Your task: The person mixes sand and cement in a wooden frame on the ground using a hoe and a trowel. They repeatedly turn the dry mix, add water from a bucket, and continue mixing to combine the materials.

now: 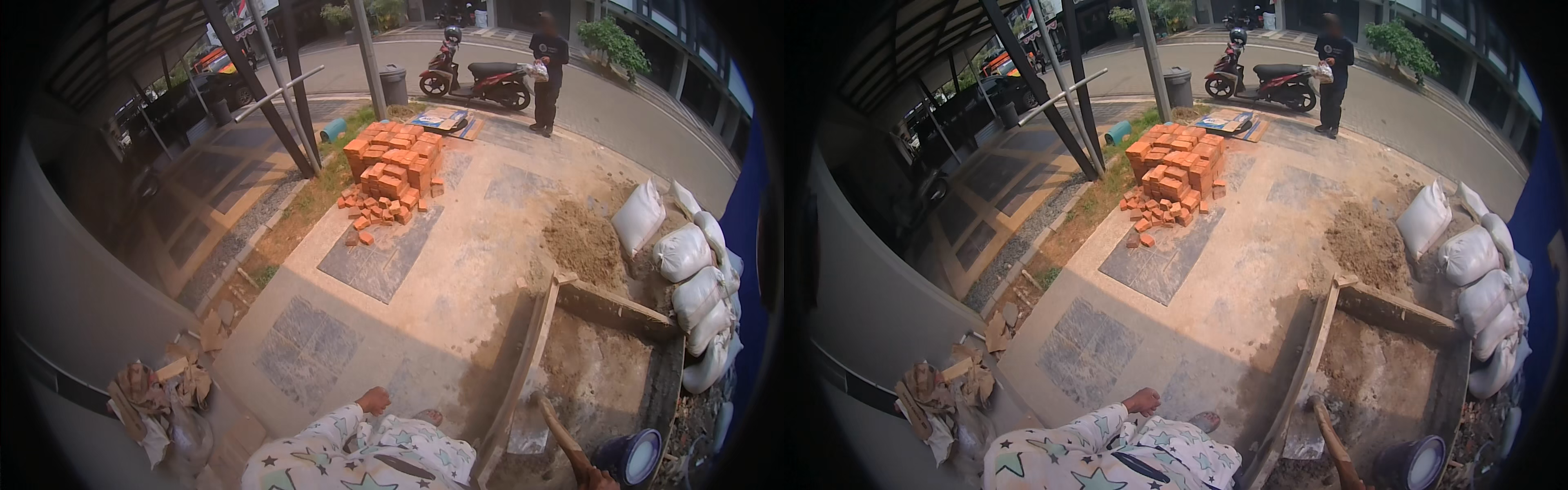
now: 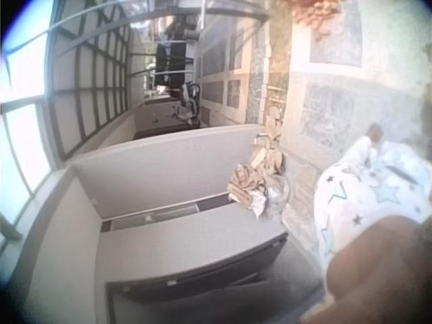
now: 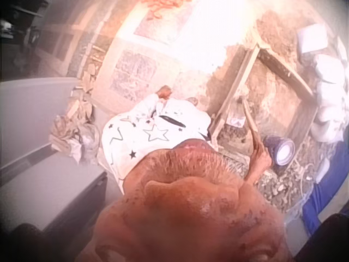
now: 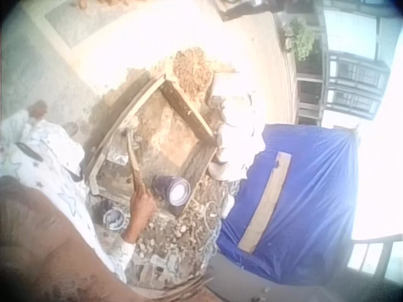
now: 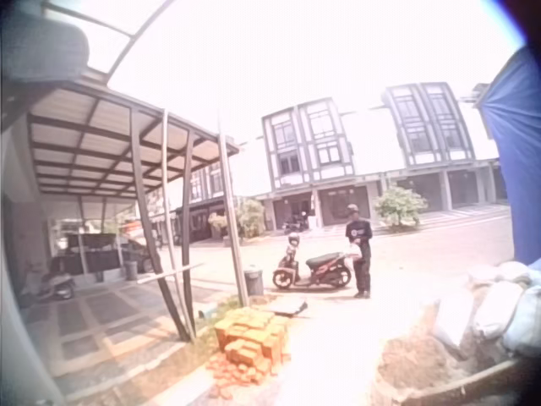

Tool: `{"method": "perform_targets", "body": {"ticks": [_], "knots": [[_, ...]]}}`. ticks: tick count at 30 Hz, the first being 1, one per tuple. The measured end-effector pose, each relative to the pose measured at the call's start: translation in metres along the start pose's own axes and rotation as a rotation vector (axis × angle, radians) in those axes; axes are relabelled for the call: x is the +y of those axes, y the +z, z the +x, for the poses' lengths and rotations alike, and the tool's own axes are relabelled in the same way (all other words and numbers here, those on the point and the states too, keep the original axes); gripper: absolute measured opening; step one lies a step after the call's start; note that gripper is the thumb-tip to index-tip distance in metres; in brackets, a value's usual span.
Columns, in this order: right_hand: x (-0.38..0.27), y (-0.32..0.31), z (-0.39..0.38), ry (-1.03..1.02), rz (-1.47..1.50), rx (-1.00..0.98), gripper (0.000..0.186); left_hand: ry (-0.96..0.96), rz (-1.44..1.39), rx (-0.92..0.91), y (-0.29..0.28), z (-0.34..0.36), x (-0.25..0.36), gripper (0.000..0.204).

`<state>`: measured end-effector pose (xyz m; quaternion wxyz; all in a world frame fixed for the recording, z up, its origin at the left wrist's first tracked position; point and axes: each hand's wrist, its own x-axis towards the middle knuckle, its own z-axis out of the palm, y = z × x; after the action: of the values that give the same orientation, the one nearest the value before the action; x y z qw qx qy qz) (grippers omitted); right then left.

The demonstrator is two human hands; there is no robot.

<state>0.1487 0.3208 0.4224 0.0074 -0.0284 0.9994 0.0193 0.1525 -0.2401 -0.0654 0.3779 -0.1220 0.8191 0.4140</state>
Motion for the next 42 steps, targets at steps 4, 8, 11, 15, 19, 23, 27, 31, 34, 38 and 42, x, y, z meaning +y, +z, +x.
{"method": "perform_targets", "body": {"ticks": [4,8,11,15,19,23,27,31,34,38,42], "knots": [[-0.002,-0.003,0.0,0.017,-0.035,-0.029,0.015,-0.157,-0.423,0.069,0.002,-0.028,0.099,0.012],[-0.003,-0.002,0.001,0.005,-0.035,-0.03,0.014,-0.149,-0.425,0.112,-0.013,-0.029,0.106,0.017],[0.0,-0.001,-0.002,0.002,-0.046,-0.03,0.014,-0.154,-0.428,0.136,-0.016,-0.025,0.105,0.019],[0.005,0.003,-0.002,-0.022,-0.052,-0.026,0.014,-0.18,-0.396,0.113,-0.022,-0.027,0.109,0.018],[0.003,0.003,-0.002,-0.021,-0.047,-0.02,0.014,-0.206,-0.371,0.097,-0.024,-0.028,0.099,0.017],[0.0,-0.002,0.001,0.0,-0.055,-0.055,0.014,-0.206,-0.336,0.111,-0.018,-0.025,0.088,0.014],[-0.004,-0.005,0.003,-0.007,-0.032,-0.043,0.015,-0.159,-0.307,0.044,-0.019,-0.026,0.088,0.012],[-0.003,-0.004,0.001,0.006,-0.022,-0.033,0.017,-0.143,-0.298,0.014,-0.018,-0.022,0.093,0.009],[-0.005,-0.007,0.003,0.033,-0.015,-0.092,0.019,-0.206,-0.367,0.079,-0.019,-0.026,0.11,0.008],[-0.009,-0.009,0.002,0.062,-0.046,-0.138,0.022,-0.189,-0.386,0.047,-0.022,-0.021,0.112,0.011],[-0.013,-0.013,0.004,0.074,-0.037,-0.172,0.023,-0.163,-0.363,0.035,-0.025,-0.019,0.11,0.015]]}}
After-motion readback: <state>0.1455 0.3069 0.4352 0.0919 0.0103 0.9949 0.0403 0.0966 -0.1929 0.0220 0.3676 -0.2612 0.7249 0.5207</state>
